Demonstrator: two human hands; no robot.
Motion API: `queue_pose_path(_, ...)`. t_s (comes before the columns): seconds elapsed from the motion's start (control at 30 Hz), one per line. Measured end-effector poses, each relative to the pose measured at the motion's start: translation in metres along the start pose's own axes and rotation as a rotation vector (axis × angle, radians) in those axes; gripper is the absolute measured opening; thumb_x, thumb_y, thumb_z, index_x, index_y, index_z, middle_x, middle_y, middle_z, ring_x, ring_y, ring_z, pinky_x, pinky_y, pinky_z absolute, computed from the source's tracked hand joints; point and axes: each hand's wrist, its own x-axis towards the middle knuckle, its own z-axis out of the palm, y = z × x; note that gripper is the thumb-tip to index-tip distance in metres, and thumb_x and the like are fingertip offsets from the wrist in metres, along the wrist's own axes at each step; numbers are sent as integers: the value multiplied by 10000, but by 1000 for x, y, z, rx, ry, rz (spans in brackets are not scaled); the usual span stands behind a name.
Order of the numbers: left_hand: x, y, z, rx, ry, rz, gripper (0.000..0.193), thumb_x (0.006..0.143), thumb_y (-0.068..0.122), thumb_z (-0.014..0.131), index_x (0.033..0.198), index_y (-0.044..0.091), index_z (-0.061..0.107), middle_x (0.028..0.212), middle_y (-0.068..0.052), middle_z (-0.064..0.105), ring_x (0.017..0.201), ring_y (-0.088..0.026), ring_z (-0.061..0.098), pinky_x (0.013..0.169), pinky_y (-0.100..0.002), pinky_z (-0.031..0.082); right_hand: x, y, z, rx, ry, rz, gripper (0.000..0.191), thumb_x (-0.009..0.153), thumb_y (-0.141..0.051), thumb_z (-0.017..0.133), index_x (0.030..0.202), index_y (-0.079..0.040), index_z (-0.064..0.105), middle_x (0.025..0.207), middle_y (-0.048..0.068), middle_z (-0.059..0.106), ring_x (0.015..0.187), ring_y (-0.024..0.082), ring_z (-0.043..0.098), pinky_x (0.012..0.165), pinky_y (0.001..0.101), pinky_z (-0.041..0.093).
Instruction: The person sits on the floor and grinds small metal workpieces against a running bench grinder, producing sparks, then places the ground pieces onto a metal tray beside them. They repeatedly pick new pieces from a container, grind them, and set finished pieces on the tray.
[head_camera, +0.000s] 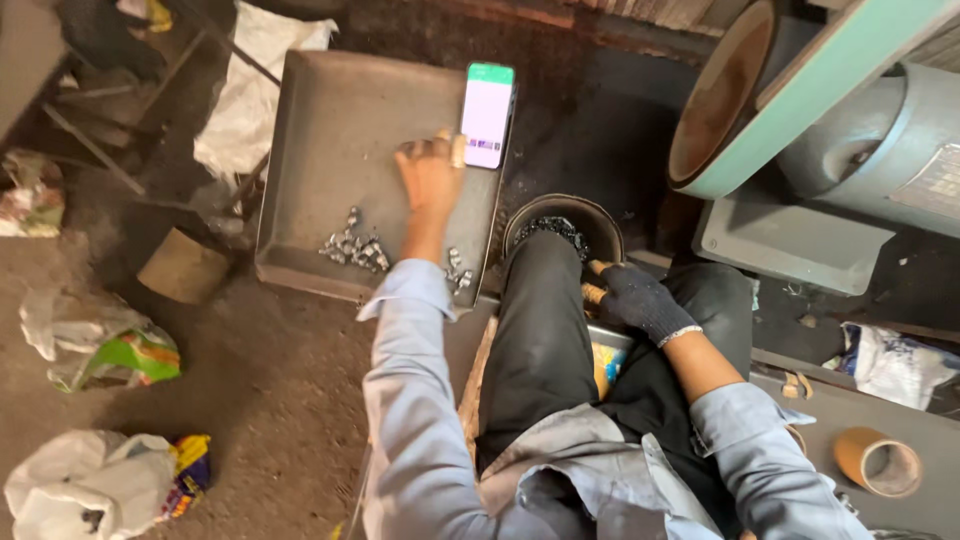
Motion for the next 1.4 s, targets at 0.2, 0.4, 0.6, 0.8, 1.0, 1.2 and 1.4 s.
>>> queue_pose_path(0.2, -69, -121, -36, 392, 423, -244, 669, 852, 612, 639, 1374, 194, 628, 1489, -217, 476, 1333, -422, 403, 942, -693, 350, -13, 5, 21, -105, 126, -164, 641, 926, -515, 611, 1385, -71, 555, 1340, 249, 595, 1280, 411, 519, 1014, 476, 432)
queue_pose_path(0.4, -115, -87, -29, 45, 71, -512, 637, 935, 668, 592, 1456, 302, 560, 1418, -113, 528, 1299, -399, 430, 977, -666, 381, -35, -7, 39, -53, -24, -80, 579, 965, -450, 534, 1461, -155, 494, 1285, 216, 637, 1167, 406, 613, 972, 484, 488)
queue_pose_path(0.6, -121, -35, -45, 13, -26, -469, 639, 833, 621, 676, 1403, 345, 596, 1323, -120, 552, 1248, -372, 450, 970, -601, 403, -63, -11, 45, -27, 40, -101, 535, 970, -439, 525, 1408, -131, 519, 1254, 193, 655, 1165, 384, 619, 960, 473, 498)
queue_pose_path(0.8, -123, -29, -48, -6, -26, -369, 531, 909, 564, 660, 1351, 269, 638, 1233, -107, 621, 1203, -315, 564, 954, -613, 422, -76, -17, 30, -68, -39, -4, 533, 962, -506, 529, 1334, -125, 554, 1256, 166, 654, 1172, 361, 618, 966, 464, 493)
queue_pose_path(1.0, -121, -30, -40, -92, 43, -174, 421, 966, 449, 663, 1300, 193, 679, 1115, -135, 685, 1023, -353, 672, 847, -503, 545, -69, -21, 28, -53, -175, 99, 549, 977, -514, 509, 1355, -127, 597, 1245, 167, 705, 1179, 353, 654, 987, 458, 503)
queue_pose_path(1.2, -110, -38, -43, -369, 242, -218, 347, 923, 396, 738, 1172, 156, 723, 1001, -140, 725, 909, -350, 714, 779, -467, 567, -61, -11, 37, 8, -96, 111, 627, 939, -520, 553, 1446, -154, 504, 1302, 215, 617, 1205, 410, 588, 998, 475, 468)
queue_pose_path(1.4, -118, -20, -56, -1970, 190, -696, 215, 947, 280, 746, 1015, 110, 633, 767, -16, 625, 583, -165, 596, 476, -333, 477, -60, -16, 33, 40, 116, -96, 463, 998, -411, 567, 1352, -120, 636, 1188, 224, 695, 1165, 401, 624, 1042, 452, 463)
